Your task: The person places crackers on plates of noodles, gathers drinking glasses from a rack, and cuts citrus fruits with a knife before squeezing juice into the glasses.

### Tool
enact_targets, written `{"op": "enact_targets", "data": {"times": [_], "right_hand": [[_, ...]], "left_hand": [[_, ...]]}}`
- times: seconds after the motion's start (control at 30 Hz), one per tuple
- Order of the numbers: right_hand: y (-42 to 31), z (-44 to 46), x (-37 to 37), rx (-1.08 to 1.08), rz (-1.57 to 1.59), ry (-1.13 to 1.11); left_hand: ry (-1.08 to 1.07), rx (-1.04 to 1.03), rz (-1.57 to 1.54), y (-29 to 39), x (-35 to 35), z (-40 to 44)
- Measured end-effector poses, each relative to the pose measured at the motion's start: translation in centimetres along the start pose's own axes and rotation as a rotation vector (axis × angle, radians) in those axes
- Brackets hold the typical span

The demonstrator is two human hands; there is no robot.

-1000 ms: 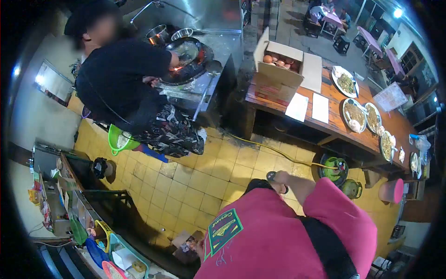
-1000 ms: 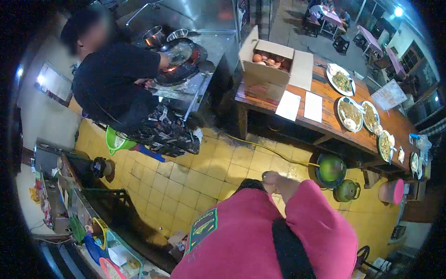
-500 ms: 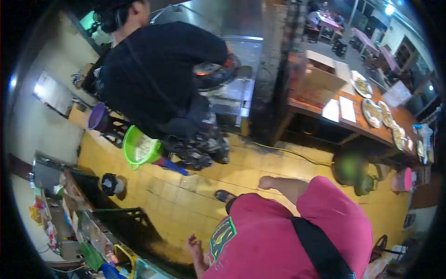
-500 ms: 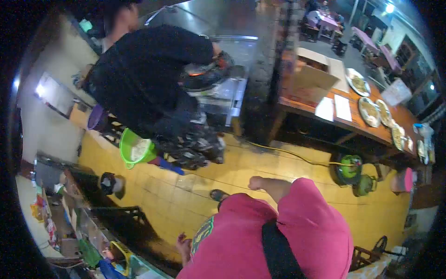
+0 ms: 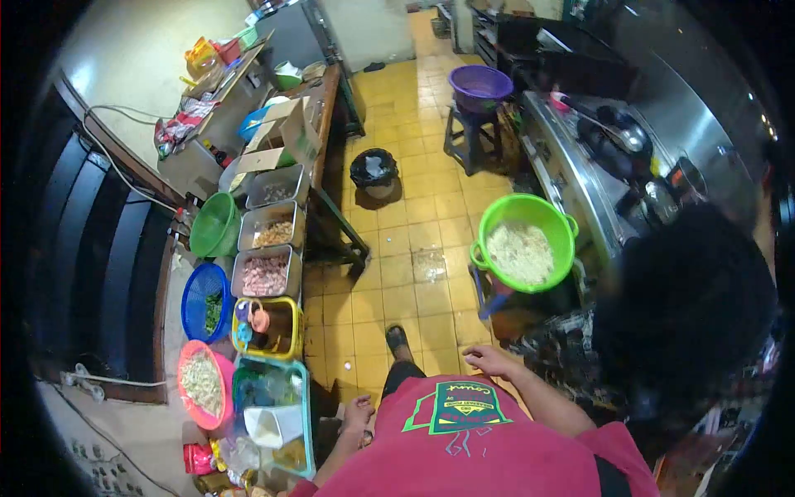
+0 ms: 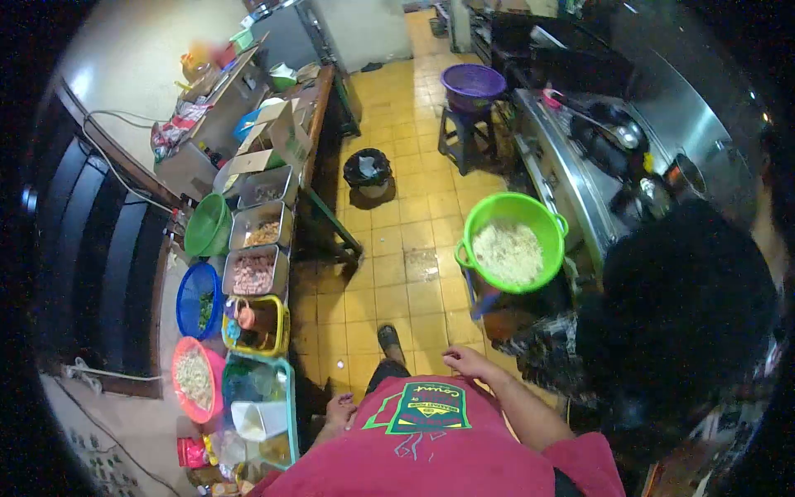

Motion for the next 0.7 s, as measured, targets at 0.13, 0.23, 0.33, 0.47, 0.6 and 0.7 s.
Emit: {"op": "enact_targets", "data": {"times": [0.13, 0.23, 0.33, 0.47, 0.6, 0.7], "right_hand": [[-4.0, 11.9, 1.5, -0.006, -0.038, -0.083], [-6.7, 19.2, 3.5, -0.069, -0.160, -0.024], [-11.5, 24.6, 6.4, -0.106, -0.157, 0.044], [-18.3, 31.5, 12.2, -0.204, 0.210, 0.292], [-21.6, 38.8, 20.7, -0.246, 0.435, 0.581], [-21.5, 45.5, 28.7, -0.277, 0.509, 0.603]], "left_hand": [[-0.015, -0.184, -0.051, 10.5, 0.5, 11.2], [-0.154, -0.078, -0.211, 23.8, 1.6, 17.5], [-0.323, -0.288, -0.116, 38.8, 2.4, 22.0], [-0.551, -0.401, -0.039, 55.0, 1.4, 27.1], [-0.537, -0.482, -0.016, 69.4, -2.9, 35.7], [-0.501, -0.448, -0.127, 76.6, -6.6, 45.5]]}}
Point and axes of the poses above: each hand's wrist, its own z-axis towards the middle knuckle, its own x-axis out of the back of the hand, y = z × x, the point moved 4 cm from there along z, towards the middle knuckle, and after that the axes turned 9 degrees about x, right-handed, at the moved point
